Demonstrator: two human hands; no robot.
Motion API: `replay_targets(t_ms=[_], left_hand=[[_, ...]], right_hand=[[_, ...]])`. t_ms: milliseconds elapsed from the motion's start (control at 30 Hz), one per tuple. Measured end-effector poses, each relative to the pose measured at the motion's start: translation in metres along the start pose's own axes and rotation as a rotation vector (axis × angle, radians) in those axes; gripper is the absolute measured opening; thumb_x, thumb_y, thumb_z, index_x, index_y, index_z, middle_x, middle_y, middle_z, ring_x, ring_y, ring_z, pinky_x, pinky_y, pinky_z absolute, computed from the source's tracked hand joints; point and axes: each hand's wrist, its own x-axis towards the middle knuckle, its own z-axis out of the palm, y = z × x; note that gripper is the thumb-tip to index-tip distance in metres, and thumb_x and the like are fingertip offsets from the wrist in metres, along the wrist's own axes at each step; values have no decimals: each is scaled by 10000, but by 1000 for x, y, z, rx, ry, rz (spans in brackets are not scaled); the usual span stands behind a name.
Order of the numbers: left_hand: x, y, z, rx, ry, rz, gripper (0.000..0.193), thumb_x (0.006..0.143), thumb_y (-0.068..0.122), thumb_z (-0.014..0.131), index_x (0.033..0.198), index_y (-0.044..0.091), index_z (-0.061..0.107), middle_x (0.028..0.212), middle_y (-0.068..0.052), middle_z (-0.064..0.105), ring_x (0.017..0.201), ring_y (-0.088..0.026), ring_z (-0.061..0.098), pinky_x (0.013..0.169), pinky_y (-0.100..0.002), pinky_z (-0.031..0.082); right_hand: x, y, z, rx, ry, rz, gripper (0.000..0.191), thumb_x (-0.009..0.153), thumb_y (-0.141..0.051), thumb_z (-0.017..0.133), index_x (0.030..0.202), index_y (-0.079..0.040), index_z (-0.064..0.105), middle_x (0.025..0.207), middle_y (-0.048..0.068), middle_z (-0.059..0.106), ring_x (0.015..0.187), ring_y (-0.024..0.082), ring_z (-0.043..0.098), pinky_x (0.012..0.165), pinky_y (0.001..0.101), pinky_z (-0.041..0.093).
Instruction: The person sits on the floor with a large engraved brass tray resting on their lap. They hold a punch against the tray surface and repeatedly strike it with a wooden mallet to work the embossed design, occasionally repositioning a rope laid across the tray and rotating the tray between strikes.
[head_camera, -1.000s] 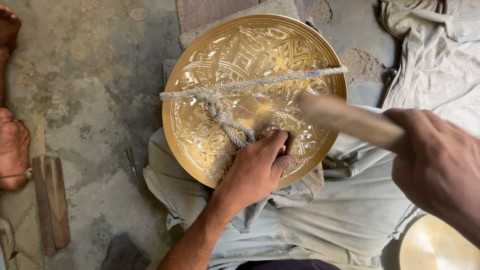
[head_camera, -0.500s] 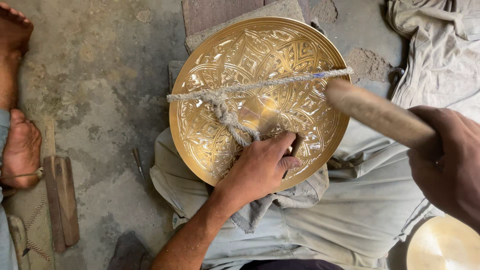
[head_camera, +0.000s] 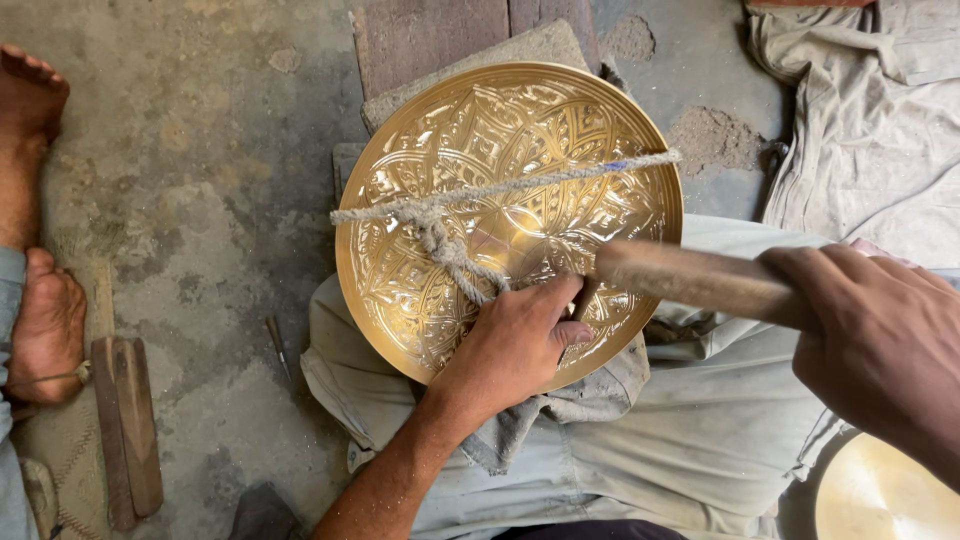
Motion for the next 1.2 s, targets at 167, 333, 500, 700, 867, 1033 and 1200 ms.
replay_targets(t_ms=[167, 333, 500, 700, 867, 1033, 1200], left_hand=[[-2, 5, 0, -8, -59, -68, 250, 968, 228, 674, 1079, 47, 542, 945, -160, 711, 895, -377, 734, 737, -519, 522], [-5, 9, 0, -19, -17, -45, 290, 946, 227, 702, 1111, 45, 548, 939, -161, 715, 869, -373, 739, 718, -503, 538], [-4, 15, -1, 38, 14, -6, 300, 941, 241, 716, 1087, 39, 551, 953, -171, 713, 900, -396, 727, 734, -526, 530], [-7, 17, 0, 36, 22, 23, 269, 956, 214, 706, 1096, 40, 555, 960, -181, 712, 896, -419, 712, 717, -538, 518], [-7, 20, 0, -13, -1, -64, 260, 943, 209, 710, 1063, 44, 548, 860, -163, 714, 834, -389, 739, 682, -512, 540], [-7, 27, -1, 41, -6, -58, 269, 937, 220, 728, 1027, 39, 550, 833, -182, 698, 828, -405, 725, 675, -528, 518], [-8, 28, 0, 8, 7, -43, 261, 935, 207, 716, 1048, 41, 549, 862, -174, 708, 840, -405, 725, 673, -525, 517]], right_hand=[[-4, 8, 5, 195, -114, 170, 541, 930, -130, 568, 1468, -108, 531, 1067, 112, 708, 769, 232, 693, 708, 395, 592], [-5, 6, 2, 243, -163, 229, 596, 949, -103, 547, 1541, -119, 480, 1067, 96, 695, 729, 244, 676, 662, 398, 579], [-12, 8, -13, -27, -50, -15, 480, 881, -73, 533, 1336, -210, 600, 1001, 13, 730, 840, 211, 724, 774, 414, 579], [-12, 3, -22, 58, -26, -11, 506, 926, -90, 515, 1421, -169, 585, 1010, 54, 724, 749, 214, 712, 616, 348, 561], [-9, -6, -35, 111, -191, 143, 469, 964, -102, 487, 1425, -164, 554, 927, 52, 730, 741, 174, 685, 564, 342, 546], [-12, -2, -37, -87, -253, 58, 403, 1008, -136, 460, 1374, -258, 574, 977, -28, 719, 717, 123, 676, 551, 297, 545], [-14, 5, -24, 19, -114, 10, 380, 1000, -112, 470, 1353, -204, 578, 945, -8, 705, 654, 122, 643, 507, 271, 508]])
